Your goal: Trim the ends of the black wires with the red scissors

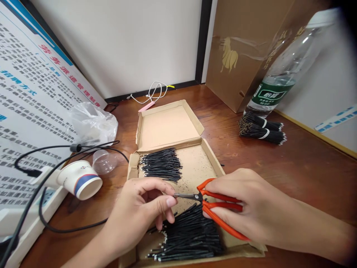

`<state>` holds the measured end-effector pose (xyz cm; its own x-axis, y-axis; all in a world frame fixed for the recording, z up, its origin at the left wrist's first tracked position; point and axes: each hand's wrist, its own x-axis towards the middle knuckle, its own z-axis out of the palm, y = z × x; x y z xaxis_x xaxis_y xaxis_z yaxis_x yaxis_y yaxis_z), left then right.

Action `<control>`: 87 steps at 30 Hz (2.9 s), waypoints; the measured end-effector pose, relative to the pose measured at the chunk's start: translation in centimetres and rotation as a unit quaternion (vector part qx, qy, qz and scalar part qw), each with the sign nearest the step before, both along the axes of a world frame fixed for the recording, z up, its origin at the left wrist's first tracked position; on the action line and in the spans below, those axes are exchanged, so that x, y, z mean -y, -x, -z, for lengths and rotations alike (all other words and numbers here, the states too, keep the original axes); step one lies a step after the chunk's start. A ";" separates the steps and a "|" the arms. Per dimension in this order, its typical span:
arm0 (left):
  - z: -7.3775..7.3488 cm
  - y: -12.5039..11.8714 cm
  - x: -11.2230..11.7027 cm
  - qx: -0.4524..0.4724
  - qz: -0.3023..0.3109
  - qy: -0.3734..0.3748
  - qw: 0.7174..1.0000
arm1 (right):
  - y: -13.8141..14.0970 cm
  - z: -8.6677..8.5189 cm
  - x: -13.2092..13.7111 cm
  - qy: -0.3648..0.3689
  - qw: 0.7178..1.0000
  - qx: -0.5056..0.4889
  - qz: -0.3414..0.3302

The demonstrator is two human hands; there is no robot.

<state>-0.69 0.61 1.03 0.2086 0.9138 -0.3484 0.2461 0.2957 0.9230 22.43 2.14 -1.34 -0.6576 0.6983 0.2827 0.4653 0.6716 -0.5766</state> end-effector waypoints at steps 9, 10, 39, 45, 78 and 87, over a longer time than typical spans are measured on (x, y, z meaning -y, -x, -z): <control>0.2 0.0 0.0 0.017 0.002 -0.009 1.000 | 0.1 0.0 0.0 0.005 1.000 0.010 -0.003; 0.2 -0.1 0.0 0.019 0.002 -0.007 1.000 | 0.1 0.0 0.0 0.000 1.000 0.007 -0.004; 0.5 0.1 0.3 0.075 -0.002 -0.019 0.997 | 0.0 0.1 0.3 0.038 0.999 0.005 0.008; 0.6 0.0 0.2 0.085 -0.003 -0.013 0.996 | 0.1 0.2 0.2 0.028 1.000 -0.004 -0.001; 0.2 0.0 0.1 0.030 0.007 -0.059 0.998 | 0.0 0.5 0.3 0.021 1.000 -0.005 0.023; 0.3 0.1 0.1 0.044 0.021 -0.048 0.998 | 0.0 0.1 0.1 0.027 1.000 -0.006 -0.002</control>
